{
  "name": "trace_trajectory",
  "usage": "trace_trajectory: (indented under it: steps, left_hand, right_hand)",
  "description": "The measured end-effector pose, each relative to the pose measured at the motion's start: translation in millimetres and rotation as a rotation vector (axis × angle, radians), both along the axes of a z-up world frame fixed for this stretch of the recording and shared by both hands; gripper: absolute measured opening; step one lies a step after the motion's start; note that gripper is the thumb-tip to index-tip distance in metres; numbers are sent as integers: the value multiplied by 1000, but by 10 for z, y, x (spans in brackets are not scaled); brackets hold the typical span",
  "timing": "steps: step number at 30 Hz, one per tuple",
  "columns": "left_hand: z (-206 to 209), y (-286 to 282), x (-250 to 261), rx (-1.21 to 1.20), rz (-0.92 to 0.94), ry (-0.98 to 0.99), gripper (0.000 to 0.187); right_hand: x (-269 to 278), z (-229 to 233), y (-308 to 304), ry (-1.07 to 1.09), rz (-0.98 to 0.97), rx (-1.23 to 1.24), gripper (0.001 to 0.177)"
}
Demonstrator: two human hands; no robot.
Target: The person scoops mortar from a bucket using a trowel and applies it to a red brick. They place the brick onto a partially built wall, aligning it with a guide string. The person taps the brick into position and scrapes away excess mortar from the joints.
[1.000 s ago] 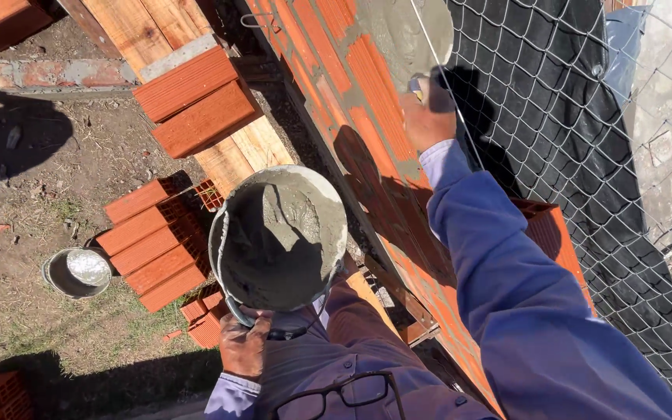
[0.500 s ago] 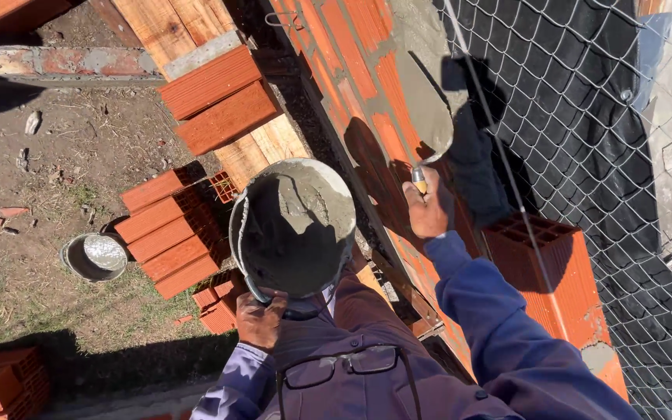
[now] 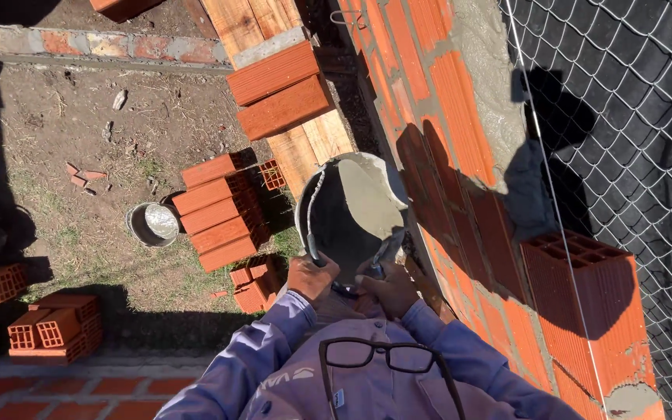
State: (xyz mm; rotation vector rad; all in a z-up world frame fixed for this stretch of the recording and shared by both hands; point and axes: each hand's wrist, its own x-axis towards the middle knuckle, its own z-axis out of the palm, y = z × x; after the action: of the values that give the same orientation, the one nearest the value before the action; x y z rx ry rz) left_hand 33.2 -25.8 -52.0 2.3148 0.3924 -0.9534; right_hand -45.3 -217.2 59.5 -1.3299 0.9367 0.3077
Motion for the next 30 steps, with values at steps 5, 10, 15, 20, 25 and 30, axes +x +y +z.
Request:
trace_trajectory:
  steps: [5, 10, 15, 20, 25, 30]
  left_hand:
    - [369, -420, 126, -23, -83, 55, 18]
    - [777, -757, 156, -54, -154, 91, 21]
    - [709, -744, 292, -270, 5, 360, 70]
    - [1016, -971, 457, -382, 101, 595, 109]
    - [686, -909, 724, -208, -358, 391, 73]
    - [499, -632, 1467, -142, -413, 281, 63]
  right_hand:
    - [-276, -522, 164, -136, -153, 280, 21]
    - [-222, 70, 13, -172, -75, 187, 24]
    - [-186, 190, -193, -185, -65, 103, 33]
    - [-322, 84, -321, -84, -202, 136, 28]
    - [-628, -571, -267, 23, -328, 123, 25]
    - [-802, -777, -115, 174, -379, 110, 26]
